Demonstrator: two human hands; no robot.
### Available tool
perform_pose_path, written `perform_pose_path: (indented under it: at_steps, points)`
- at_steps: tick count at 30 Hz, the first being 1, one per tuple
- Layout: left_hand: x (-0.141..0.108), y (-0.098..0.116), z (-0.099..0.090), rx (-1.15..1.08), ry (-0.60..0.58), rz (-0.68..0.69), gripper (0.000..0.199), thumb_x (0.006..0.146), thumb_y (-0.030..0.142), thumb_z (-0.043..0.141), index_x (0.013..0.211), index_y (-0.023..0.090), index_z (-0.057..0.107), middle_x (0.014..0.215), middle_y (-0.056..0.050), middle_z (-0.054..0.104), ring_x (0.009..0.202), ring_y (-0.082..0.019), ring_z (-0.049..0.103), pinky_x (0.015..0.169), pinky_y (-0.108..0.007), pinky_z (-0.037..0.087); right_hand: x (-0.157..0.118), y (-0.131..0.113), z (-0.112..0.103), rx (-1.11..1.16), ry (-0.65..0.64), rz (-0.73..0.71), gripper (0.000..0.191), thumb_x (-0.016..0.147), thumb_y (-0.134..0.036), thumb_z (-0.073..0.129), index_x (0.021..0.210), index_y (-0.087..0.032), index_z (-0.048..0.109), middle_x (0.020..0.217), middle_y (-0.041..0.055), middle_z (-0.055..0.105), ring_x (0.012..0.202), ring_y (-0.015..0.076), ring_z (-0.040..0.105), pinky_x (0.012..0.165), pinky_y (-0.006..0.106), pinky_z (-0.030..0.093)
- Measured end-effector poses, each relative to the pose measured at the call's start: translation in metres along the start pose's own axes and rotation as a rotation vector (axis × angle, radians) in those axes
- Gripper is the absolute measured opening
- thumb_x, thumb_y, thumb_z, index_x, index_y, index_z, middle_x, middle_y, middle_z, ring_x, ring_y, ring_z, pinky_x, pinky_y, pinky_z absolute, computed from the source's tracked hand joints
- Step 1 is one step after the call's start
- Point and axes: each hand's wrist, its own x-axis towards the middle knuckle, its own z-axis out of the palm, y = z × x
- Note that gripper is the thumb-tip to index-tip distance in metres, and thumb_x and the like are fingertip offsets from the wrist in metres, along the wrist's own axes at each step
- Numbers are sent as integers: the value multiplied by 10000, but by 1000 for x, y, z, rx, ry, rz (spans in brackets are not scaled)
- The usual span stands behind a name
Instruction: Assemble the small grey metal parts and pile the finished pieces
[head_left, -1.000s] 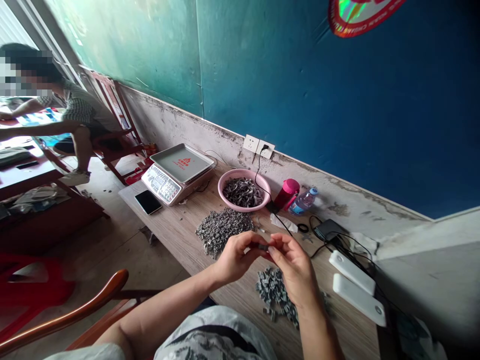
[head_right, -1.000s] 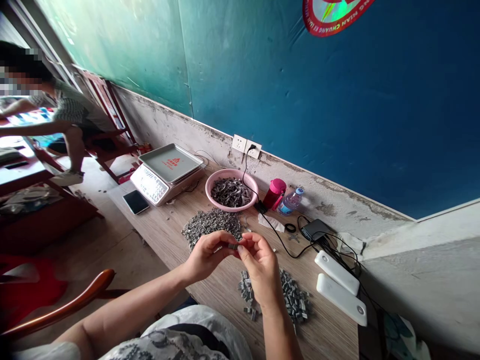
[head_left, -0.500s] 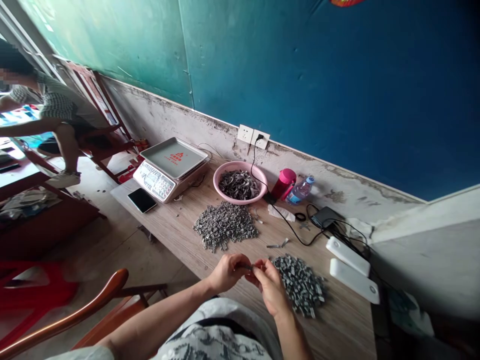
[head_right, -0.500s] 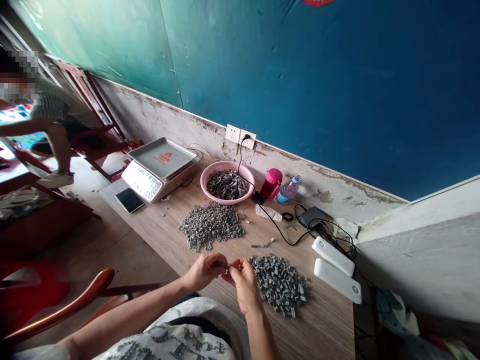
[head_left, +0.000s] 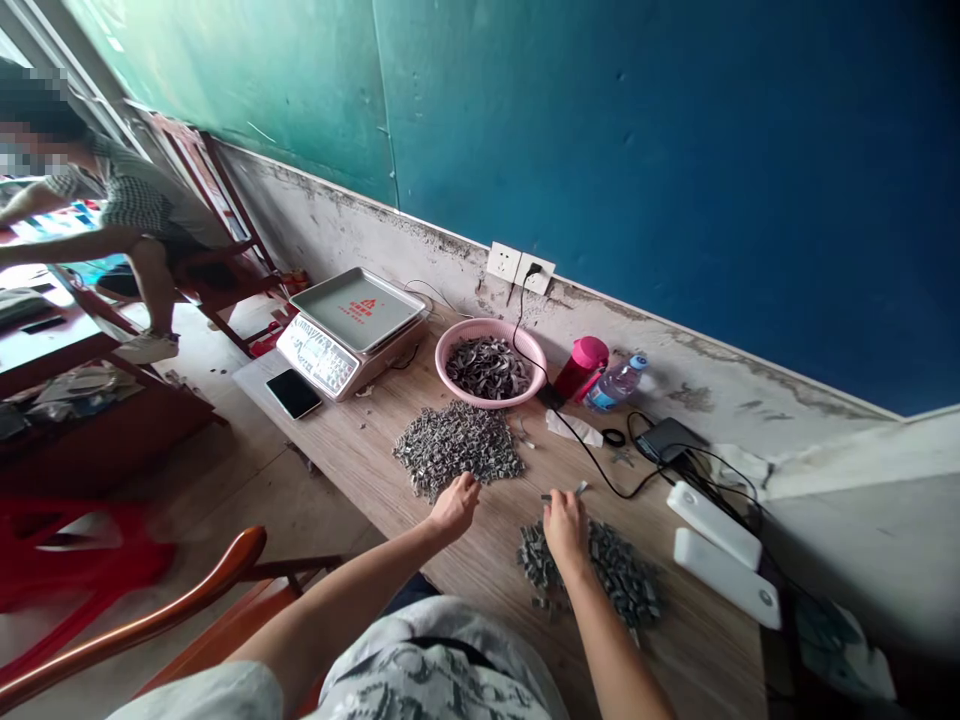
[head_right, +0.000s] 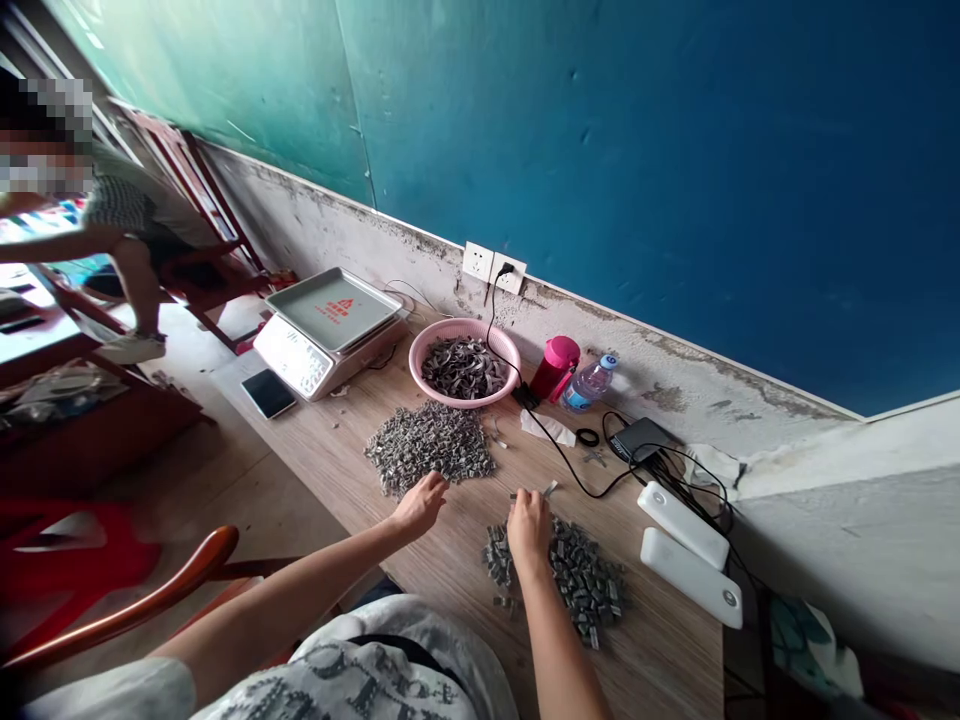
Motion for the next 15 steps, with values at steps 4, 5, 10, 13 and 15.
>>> perform_pose_path:
  at_steps: [4, 5, 10, 13, 15]
  points:
    - [20, 10, 2, 109, -75, 65, 261, 871, 103, 370, 1044, 115, 565, 1121, -132, 505, 1034, -231, 474, 838, -322, 438, 16, -7, 19, 6, 3, 12, 209, 790, 2, 431, 689, -139, 548, 875, 124, 546, 969, 248, 496, 854, 359, 364]
    - [23, 11, 2, 129, -90, 71, 267, 873, 99, 354, 1036, 104, 566, 1122, -140, 504, 1032, -237, 475, 830, -327, 437, 18, -7, 20, 27, -1, 19, 210, 798, 1, 433, 677, -133, 539, 853, 108, 547, 950, 233, 501, 857, 365, 367]
    - [35, 13, 1, 167, -145, 81, 237, 887, 113, 359, 1011, 87, 560, 1117, -137, 509, 1024, -226, 488, 835, -346, 431, 28, -3, 16, 264, -24, 70, 139, 804, -109, 553, 669, -127, 527, 759, 32, 543, 870, 180, 527, 871, 376, 393]
    - [37, 13, 0, 133, -154, 75, 220, 892, 120, 372, 1005, 83, 558, 1108, -139, 517, 1017, -219, 494, 845, -361, 430, 32, -6, 9, 505, -25, 145, 185, 775, -297, 618, 720, -140, 540, 721, 22, 552, 779, 174, 555, 800, 373, 450]
    - [37, 13, -1, 81, -144, 72, 207, 892, 128, 389, 1005, 84, 556, 1109, -142, 517, 1018, -221, 495, 856, -374, 426, 31, -12, 3, 701, -35, 207, 322, 721, -458, 635, 770, -157, 532, 698, 14, 561, 698, 169, 574, 721, 367, 490]
